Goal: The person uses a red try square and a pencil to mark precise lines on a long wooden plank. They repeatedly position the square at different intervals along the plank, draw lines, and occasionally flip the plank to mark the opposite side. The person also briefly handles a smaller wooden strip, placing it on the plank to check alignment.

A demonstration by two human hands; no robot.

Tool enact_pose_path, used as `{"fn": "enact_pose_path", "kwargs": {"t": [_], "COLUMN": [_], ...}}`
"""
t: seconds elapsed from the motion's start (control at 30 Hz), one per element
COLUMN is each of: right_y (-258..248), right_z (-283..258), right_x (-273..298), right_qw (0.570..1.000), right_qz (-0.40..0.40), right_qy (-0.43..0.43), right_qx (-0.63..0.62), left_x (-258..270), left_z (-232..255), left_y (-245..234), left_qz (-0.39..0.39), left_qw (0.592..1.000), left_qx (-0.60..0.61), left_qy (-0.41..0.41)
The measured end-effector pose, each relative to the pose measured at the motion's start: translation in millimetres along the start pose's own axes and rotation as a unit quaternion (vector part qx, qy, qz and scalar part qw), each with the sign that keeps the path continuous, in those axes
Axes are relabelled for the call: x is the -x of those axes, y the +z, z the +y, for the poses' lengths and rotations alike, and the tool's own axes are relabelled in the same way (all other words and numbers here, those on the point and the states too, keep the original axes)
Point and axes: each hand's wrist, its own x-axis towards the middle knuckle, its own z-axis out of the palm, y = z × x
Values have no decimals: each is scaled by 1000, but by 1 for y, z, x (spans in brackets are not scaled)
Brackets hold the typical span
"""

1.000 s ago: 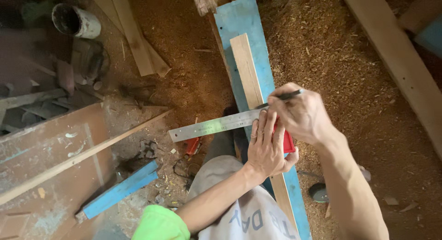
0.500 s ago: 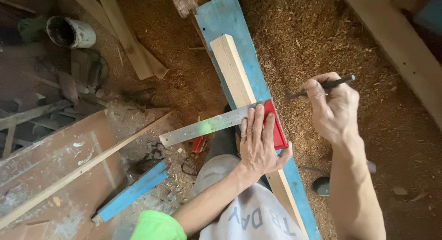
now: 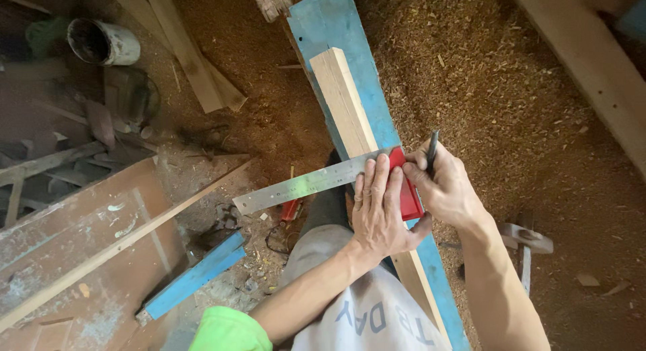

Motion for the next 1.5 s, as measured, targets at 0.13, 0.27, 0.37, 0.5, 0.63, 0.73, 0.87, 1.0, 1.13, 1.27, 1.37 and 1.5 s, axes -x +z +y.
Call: {"fn": "enact_pose_path", "kwargs": {"t": [0.13,0.27,0.37,0.5,0.63,0.73,0.87,1.0,1.13,1.27,1.37,1.5], "right_y": [-1,-3,-12,-28,-18,1,4,2,6,2,-12,-30], "right_z": [-5,-17,-30,-51,-71,-84,-98,-105,-104,-94,-89,-96], "right_x": [1,-2,-4,-2,-7,-22,-32,-30,-41,-43,-39,-34], "right_qw": [1000,1000,1000,985,988,991,975,961,951,966,961,954], "right_qz": [-5,-17,-3,88,22,-53,-75,-69,-47,-62,-34,14], "right_qy": [-17,13,-14,-144,-128,-120,-168,-218,-255,-185,-208,-216], "right_qx": [-15,7,4,28,-83,-3,123,159,170,168,178,206], "left_x": [0,-1,-2,-2,-3,-2,-1,-1,-2,-4,-4,-3], "left_z": [0,1,2,4,5,4,2,5,6,7,6,6], "left_y": [0,0,2,2,5,8,10,10,6,5,5,3], "left_qz": [2,11,10,17,29,34,29,38,38,38,35,39], "left_qw": [1000,1000,1000,999,999,999,999,999,998,998,999,999], "left_qx": [-6,-16,-28,-40,-42,-42,-29,-30,-43,-44,-34,-30], "left_qy": [1,4,3,3,-2,-1,3,6,1,4,3,1]}}
